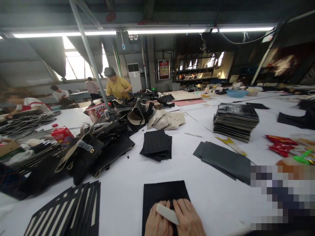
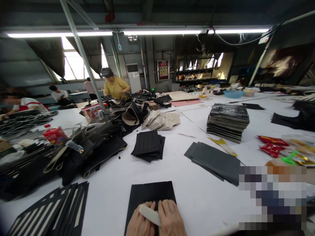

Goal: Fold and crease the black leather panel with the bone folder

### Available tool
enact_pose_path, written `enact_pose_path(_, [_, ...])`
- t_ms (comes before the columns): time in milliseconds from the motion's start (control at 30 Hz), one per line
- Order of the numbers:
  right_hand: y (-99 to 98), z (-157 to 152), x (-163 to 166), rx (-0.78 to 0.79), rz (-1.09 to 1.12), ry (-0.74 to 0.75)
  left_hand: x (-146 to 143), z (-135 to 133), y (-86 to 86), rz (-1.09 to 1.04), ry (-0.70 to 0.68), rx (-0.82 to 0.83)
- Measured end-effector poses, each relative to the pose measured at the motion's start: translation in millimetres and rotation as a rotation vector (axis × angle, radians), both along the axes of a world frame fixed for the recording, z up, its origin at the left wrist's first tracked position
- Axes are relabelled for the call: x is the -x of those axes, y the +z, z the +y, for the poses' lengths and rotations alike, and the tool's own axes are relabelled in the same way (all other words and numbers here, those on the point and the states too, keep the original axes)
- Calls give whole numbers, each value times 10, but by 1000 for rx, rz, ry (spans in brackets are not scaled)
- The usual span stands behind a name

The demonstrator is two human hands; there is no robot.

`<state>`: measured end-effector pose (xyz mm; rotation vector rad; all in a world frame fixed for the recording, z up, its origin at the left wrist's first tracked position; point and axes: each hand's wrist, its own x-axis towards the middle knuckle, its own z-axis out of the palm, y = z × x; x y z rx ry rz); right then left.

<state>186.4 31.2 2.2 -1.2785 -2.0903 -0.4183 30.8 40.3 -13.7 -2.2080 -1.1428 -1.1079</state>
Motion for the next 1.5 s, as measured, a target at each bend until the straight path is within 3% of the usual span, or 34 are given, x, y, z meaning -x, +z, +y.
enact_pose_path(133, [119,114,-22,-102,-47,12,44,118,40,-9,10,-40])
enact_pose_path(267, [245,213,8,-131,-83,-20,120,239,16,215,-36,27])
enact_pose_path(367, [227,235,25,-127,-70,-35,139,271,-57,292,-51,77])
enact_pose_path(500, [122,227,6,-118,-67,-22,101,252,-113,227,-10,79])
enact_pose_path(633, [26,217,-35,-81,-95,-24,98,245,-21,171,-15,69])
enact_pose_path(800, [143,269,-37,-80,-117,-7,108,294,144,214,-19,91])
enact_pose_path(933, [275,345,-1,-5,-118,-14,70,337,183,188,-31,177])
enact_pose_path(1133, [174,377,14,17,-65,-51,95,353,170,122,-86,232])
enact_pose_path(1233, [53,322,57,-21,-71,-89,152,343,331,154,-178,330])
enact_pose_path(1367, [-138,99,121,-13,-58,-118,320,328,786,251,-354,642])
enact_pose_path(1500, [-76,-177,-59,302,32,-50,482,299,1088,364,-461,803])
